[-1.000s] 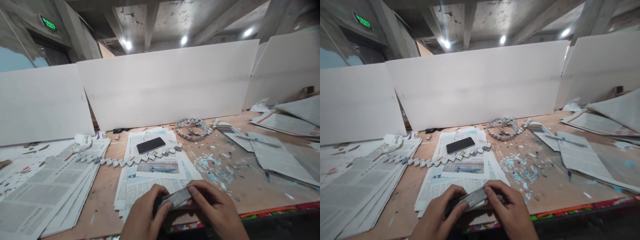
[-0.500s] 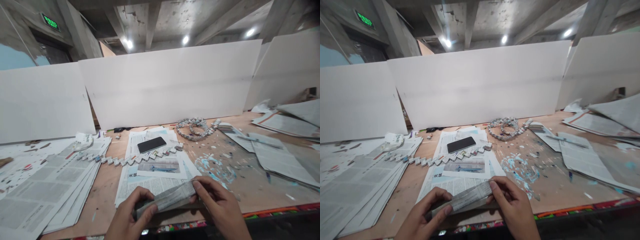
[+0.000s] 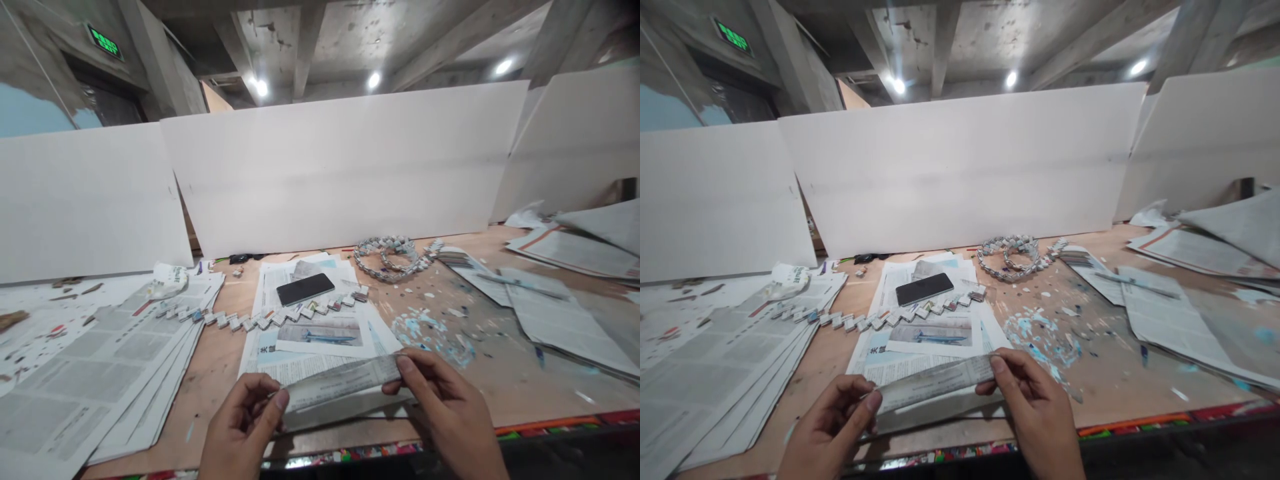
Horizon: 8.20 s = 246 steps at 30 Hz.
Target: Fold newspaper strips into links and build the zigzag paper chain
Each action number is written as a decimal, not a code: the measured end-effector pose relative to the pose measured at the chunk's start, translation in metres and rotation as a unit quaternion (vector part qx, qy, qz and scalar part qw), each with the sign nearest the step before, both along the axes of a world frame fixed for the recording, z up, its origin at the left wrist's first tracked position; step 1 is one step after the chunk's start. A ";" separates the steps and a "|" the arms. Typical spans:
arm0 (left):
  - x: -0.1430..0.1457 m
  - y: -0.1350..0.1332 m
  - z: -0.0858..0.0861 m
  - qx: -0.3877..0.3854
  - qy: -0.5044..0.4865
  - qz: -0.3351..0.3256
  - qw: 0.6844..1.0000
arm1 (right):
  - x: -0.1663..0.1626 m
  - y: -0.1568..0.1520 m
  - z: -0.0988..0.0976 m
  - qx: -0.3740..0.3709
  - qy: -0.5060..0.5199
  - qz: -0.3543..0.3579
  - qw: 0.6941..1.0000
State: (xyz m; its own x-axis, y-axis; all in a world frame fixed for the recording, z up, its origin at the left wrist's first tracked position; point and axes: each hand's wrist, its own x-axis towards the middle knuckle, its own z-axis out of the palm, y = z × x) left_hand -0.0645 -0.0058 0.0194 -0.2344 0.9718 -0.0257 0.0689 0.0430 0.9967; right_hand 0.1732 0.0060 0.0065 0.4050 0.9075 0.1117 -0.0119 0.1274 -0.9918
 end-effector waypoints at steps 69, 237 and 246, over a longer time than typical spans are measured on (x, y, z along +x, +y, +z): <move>0.013 0.027 0.007 -0.012 0.175 -0.139 0.975 | 0.005 0.120 0.036 0.075 -0.177 0.327 0.925; -0.046 0.020 0.036 0.073 0.584 -0.470 0.658 | -0.043 0.047 0.018 -0.017 -0.564 0.255 0.785; -0.052 0.023 0.033 0.085 0.524 -0.462 0.711 | 0.016 0.081 0.015 -0.113 -0.580 0.238 0.771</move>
State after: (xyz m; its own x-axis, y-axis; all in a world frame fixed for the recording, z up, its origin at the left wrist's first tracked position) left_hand -0.1165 0.0174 0.0519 0.7012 0.6920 -0.1718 0.6980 -0.6172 0.3632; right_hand 0.1889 0.0867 0.0217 -0.2334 0.9718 -0.0342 0.9077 0.2051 -0.3661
